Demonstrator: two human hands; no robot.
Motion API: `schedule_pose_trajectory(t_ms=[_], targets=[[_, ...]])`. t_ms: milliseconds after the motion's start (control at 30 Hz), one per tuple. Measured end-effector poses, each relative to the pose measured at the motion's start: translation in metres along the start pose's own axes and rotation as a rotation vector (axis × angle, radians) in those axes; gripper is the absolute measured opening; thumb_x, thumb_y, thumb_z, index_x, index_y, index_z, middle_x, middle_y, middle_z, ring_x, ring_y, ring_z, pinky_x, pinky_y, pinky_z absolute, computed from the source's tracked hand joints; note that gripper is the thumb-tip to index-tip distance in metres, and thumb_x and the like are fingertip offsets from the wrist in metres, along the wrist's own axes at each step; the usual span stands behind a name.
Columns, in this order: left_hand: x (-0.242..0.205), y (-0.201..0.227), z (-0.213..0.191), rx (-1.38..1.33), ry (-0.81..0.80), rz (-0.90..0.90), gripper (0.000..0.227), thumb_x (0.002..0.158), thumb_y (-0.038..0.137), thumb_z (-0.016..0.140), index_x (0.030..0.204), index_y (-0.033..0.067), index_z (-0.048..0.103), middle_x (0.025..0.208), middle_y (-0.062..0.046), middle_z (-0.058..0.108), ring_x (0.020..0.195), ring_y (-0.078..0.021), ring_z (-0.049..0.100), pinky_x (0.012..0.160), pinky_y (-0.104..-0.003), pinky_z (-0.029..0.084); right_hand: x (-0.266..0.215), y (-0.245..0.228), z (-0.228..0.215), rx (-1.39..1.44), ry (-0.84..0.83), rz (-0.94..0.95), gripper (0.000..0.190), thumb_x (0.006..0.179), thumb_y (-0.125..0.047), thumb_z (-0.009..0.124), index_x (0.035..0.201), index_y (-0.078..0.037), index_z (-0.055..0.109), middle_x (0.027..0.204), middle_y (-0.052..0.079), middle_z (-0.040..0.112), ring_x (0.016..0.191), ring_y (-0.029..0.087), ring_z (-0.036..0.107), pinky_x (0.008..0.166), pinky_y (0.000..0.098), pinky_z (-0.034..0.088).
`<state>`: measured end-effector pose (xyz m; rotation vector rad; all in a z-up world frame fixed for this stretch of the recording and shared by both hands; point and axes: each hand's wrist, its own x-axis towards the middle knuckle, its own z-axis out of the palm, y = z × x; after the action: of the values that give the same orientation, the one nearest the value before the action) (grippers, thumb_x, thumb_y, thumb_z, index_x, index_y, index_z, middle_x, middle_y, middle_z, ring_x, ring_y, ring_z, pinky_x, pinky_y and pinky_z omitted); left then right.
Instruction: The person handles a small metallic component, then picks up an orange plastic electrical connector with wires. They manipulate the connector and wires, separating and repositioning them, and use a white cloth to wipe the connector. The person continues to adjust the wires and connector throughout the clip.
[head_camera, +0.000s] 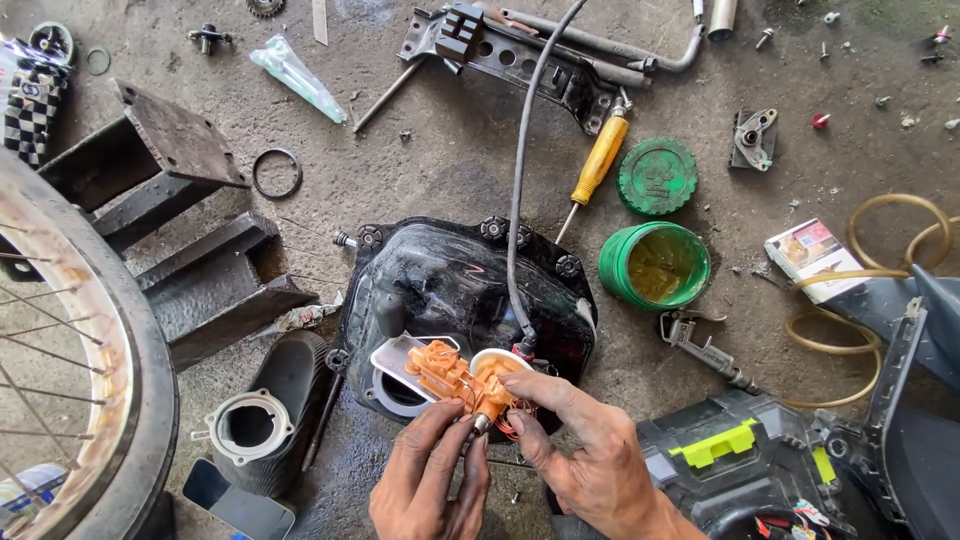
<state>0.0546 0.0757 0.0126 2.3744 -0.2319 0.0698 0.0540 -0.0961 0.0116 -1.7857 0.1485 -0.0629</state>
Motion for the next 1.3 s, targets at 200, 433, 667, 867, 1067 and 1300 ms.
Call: schedule_pose_trajectory(t_ms=[200,433,667,867,1067,1300], targets=[[0.0011,0.0008,0.0005,-0.002,-0.003,0.003,0.029,0.071,0.005,0.082,0.100,0.0068,0.079,0.111,-0.009,0.076,0.102,-0.0219,0.078,0.091,-0.035,0.065,0.0010,-0.0006,-0.0006,-0.008,-0.001,-0.006,0.032,0.083,-0.006,0.074,0.114,-0.001,0.071,0.111,0.010,0.080,0.089,0.017,0.081,0.077,0.0258,0.067],[0.0058,0.0037,-0.0013,0.017,-0.018,0.032,0.027,0.072,0.005,0.082,0.099,0.0067,0.079,0.110,-0.008,0.076,0.102,-0.0213,0.077,0.089,-0.033,0.065,0.0005,0.0004,-0.0018,-0.010,-0.012,0.007,0.033,0.082,-0.007,0.075,0.114,-0.001,0.071,0.113,0.010,0.080,0.090,0.017,0.081,0.078,0.0263,0.067],[0.0044,0.0031,0.0000,0.040,-0.021,0.040,0.024,0.073,0.007,0.083,0.096,0.0066,0.079,0.108,-0.008,0.077,0.102,-0.0219,0.077,0.090,-0.035,0.065,-0.0001,0.0009,-0.0012,-0.012,0.010,-0.001,0.032,0.082,-0.007,0.075,0.114,-0.002,0.071,0.112,0.009,0.081,0.091,0.017,0.082,0.079,0.0263,0.067],[0.0062,0.0034,0.0011,0.052,-0.007,0.072,0.024,0.073,0.006,0.082,0.097,0.0073,0.079,0.108,-0.007,0.076,0.100,-0.0208,0.077,0.088,-0.033,0.064,0.0003,0.0011,-0.0020,-0.004,0.003,0.001,0.032,0.082,-0.006,0.075,0.114,-0.003,0.071,0.109,0.007,0.081,0.087,0.015,0.081,0.077,0.0243,0.066],[0.0068,0.0017,0.0017,0.027,-0.033,0.033,0.022,0.073,0.009,0.083,0.095,0.0081,0.080,0.108,-0.006,0.077,0.101,-0.0194,0.077,0.091,-0.033,0.064,0.0007,0.0035,-0.0019,0.016,0.009,0.001,0.032,0.082,-0.008,0.077,0.114,-0.004,0.071,0.107,0.007,0.082,0.085,0.015,0.082,0.075,0.0245,0.069],[0.0002,-0.0053,0.0074,-0.017,-0.021,-0.001,0.024,0.073,0.007,0.083,0.097,0.0088,0.080,0.108,-0.006,0.078,0.106,-0.0209,0.076,0.094,-0.034,0.064,-0.0001,0.0061,-0.0027,0.022,0.009,0.016,0.035,0.081,-0.005,0.077,0.115,-0.004,0.071,0.108,0.008,0.082,0.086,0.015,0.083,0.075,0.0238,0.069]])
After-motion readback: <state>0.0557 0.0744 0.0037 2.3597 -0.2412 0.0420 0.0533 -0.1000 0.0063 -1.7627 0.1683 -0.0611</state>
